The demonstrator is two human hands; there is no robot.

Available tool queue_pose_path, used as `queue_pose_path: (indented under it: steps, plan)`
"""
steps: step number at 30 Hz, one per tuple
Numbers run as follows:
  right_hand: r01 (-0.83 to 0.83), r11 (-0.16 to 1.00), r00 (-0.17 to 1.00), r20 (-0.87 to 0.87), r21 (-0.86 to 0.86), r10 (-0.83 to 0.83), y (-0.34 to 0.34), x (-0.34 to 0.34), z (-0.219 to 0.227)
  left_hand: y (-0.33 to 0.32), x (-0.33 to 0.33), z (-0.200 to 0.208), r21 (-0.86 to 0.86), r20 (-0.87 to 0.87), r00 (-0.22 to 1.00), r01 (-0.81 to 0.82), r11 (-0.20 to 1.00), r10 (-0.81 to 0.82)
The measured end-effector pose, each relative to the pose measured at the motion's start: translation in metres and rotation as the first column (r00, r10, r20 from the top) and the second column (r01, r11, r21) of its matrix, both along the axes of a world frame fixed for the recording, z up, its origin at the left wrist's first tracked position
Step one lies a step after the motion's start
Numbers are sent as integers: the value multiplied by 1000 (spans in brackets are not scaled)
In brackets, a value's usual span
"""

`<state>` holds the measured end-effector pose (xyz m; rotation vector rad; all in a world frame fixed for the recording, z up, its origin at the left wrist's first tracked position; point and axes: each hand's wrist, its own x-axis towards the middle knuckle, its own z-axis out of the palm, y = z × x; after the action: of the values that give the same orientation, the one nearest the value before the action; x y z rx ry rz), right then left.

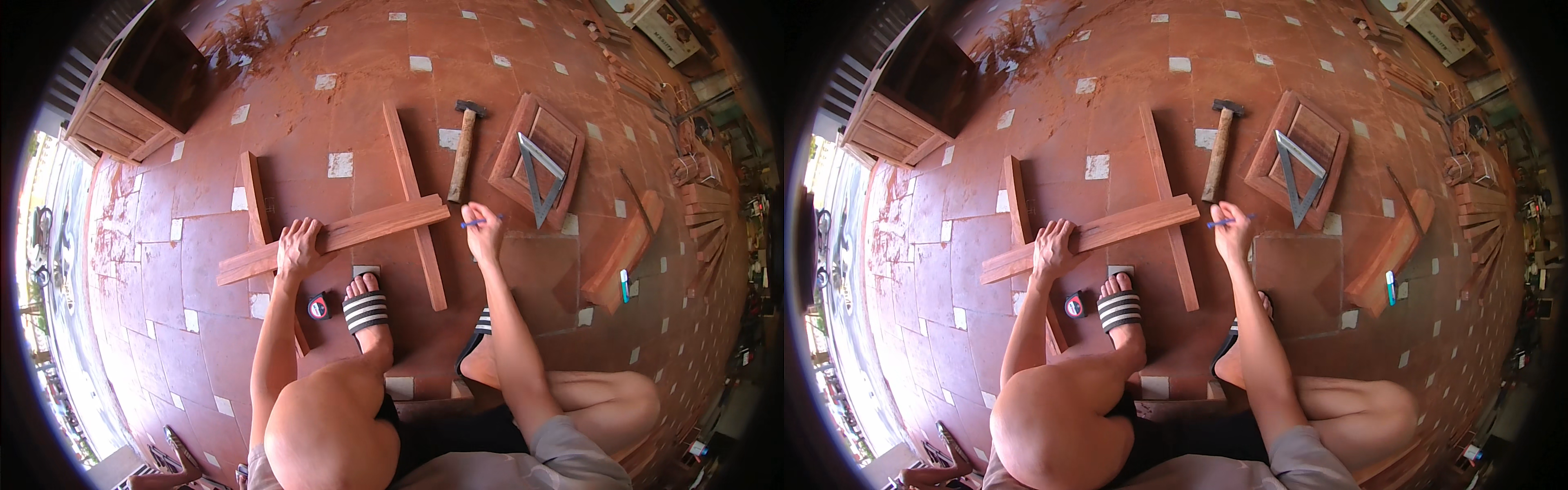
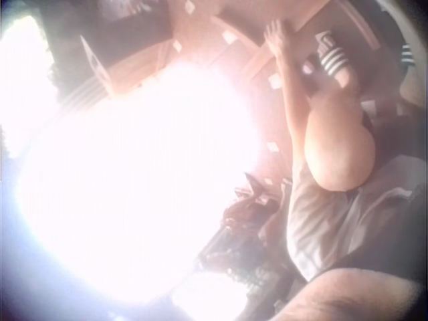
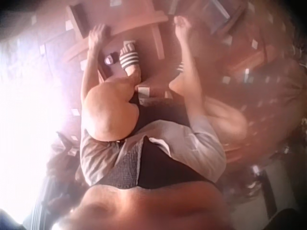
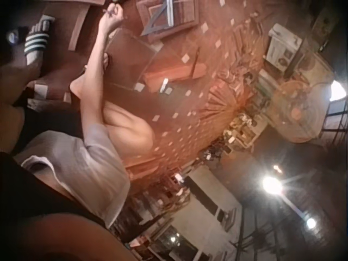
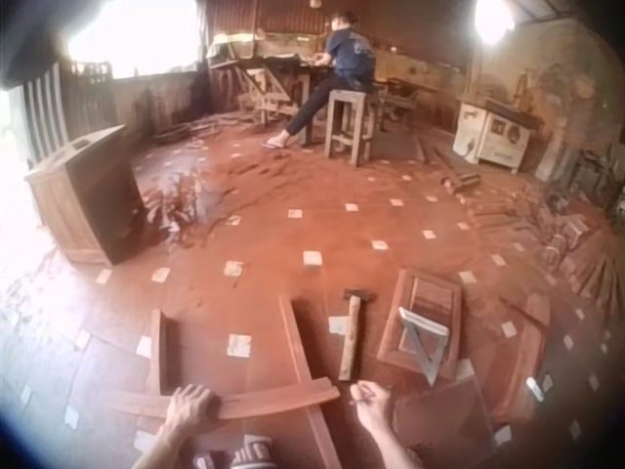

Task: The person measures and marks wooden planks on the floor using a tape measure, pencil, and set square. They repeatedly position the tools, draw lines, and adjust the wood pieces to prepare them for cutting.

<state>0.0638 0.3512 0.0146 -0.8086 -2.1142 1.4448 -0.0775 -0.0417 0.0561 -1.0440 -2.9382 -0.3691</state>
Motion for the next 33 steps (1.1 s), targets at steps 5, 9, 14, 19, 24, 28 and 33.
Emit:
queue_pose_path:
  steps: [5,9,14,19,24,28,33]
  plan:
    - [-252,968,967,33,15,251,6,-63,-15,8,-1,2,7,17,1000,4,1000,-4]
    - [-61,993,998,8,98,60,84,-72,-36,34,-4,0,55,17,998,55,997,-56]
    - [-302,862,943,260,407,207,102,-91,83,-8,3,4,0,33,999,-2,1000,2]
    - [-520,599,842,484,609,238,164,-51,220,7,-7,-2,130,10,997,76,989,-78]
    - [-844,369,492,835,389,247,135,20,274,6,-52,11,8,403,914,32,999,-33]
    - [-771,523,530,821,363,211,138,57,234,0,-125,-5,-151,819,569,87,985,76]
    - [-367,885,720,689,286,76,193,83,110,7,-140,-19,-139,839,538,66,988,82]
